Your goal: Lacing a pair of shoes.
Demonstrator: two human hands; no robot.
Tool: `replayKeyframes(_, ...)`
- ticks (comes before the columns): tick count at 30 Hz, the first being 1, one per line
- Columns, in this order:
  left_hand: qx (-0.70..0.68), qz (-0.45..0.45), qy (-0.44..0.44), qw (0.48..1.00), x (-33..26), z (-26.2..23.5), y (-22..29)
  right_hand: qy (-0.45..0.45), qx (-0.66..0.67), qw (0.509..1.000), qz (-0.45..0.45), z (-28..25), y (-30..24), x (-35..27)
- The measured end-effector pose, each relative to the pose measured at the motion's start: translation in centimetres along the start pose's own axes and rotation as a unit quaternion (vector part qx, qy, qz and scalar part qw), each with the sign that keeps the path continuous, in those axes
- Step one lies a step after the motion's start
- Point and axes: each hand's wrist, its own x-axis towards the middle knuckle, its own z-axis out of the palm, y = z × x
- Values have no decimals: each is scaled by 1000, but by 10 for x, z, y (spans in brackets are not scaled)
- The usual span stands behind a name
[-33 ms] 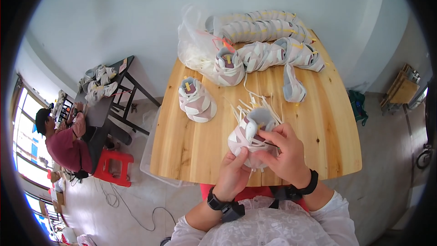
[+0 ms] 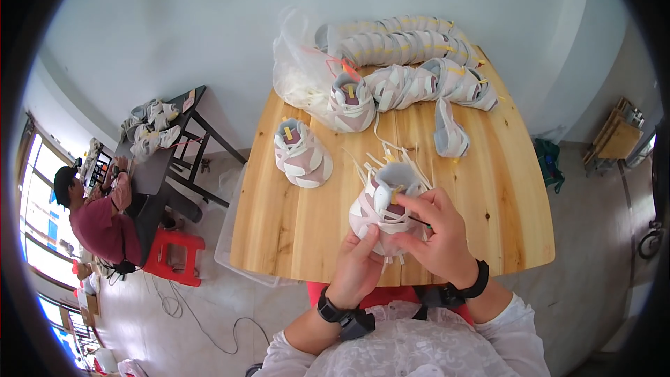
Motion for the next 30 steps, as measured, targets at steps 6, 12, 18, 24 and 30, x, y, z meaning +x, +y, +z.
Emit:
replayKeyframes(6,8,2,6,1000,1,3,0,8,-35,999,-28,-1,8,-2)
replayKeyframes(12,7,10,14,1000,1,-2,-4,-34,-49,996,-64,2,8,-1)
replayKeyframes(18,6,20,16,1000,1,-4,-3,31,-25,999,-31,1,7,0)
replayKeyframes(24,19,15,18,1000,0,-2,-1,-74,-39,995,-56,-10,15,7)
replayKeyframes(30,27,9,6,1000,1,-2,-4,-68,-72,995,6,-11,10,11)
